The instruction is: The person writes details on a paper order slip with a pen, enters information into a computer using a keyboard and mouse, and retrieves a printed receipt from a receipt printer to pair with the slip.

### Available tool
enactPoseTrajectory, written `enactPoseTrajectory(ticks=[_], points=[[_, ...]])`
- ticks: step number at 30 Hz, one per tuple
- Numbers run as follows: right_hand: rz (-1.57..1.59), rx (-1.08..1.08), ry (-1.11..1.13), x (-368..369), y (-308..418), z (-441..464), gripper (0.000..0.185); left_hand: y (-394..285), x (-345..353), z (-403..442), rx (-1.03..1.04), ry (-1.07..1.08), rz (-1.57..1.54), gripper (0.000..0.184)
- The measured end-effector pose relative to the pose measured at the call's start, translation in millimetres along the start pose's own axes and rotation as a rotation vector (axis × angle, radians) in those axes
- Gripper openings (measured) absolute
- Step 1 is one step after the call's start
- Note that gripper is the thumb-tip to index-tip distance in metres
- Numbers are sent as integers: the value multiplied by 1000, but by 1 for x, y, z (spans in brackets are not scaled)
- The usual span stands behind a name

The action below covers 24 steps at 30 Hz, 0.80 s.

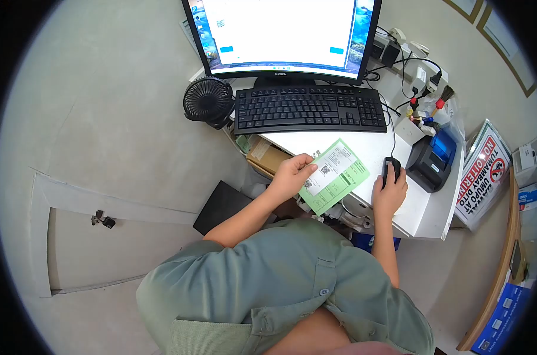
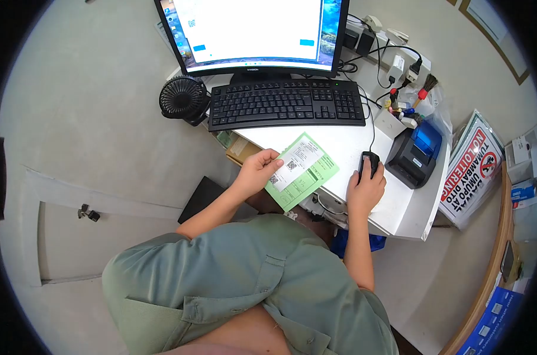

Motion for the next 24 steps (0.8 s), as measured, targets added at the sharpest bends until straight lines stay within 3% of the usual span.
enactPoseTrajectory(ticks=[16, 19, 21, 23, 24], points=[[-4, 42, 69, 0, -2, 0, 52, 4, -5, -9, 5, -31, -71, 15], [-40, 45, -31, -24, 10, 4, 56, 1, -4, -9, 26, -46, -81, 15], [194, -28, -97, -43, 24, 8, 66, -7, -4, -9, 23, -55, -74, 15], [331, -43, -24, -50, 35, 15, 62, -17, 6, -10, 18, 39, 130, 14], [790, 170, 343, -23, 31, 16, 59, -19, 8, -10, 9, 44, 130, 14]])
Point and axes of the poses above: each hand's wrist, its own z-axis towards the middle knuckle, its own x-axis out of the palm, y = z × x, the point moved 9 cm from there along z, towards the middle knuckle, and after that the axes turned 4 degrees about x, right-handed, at the moved point
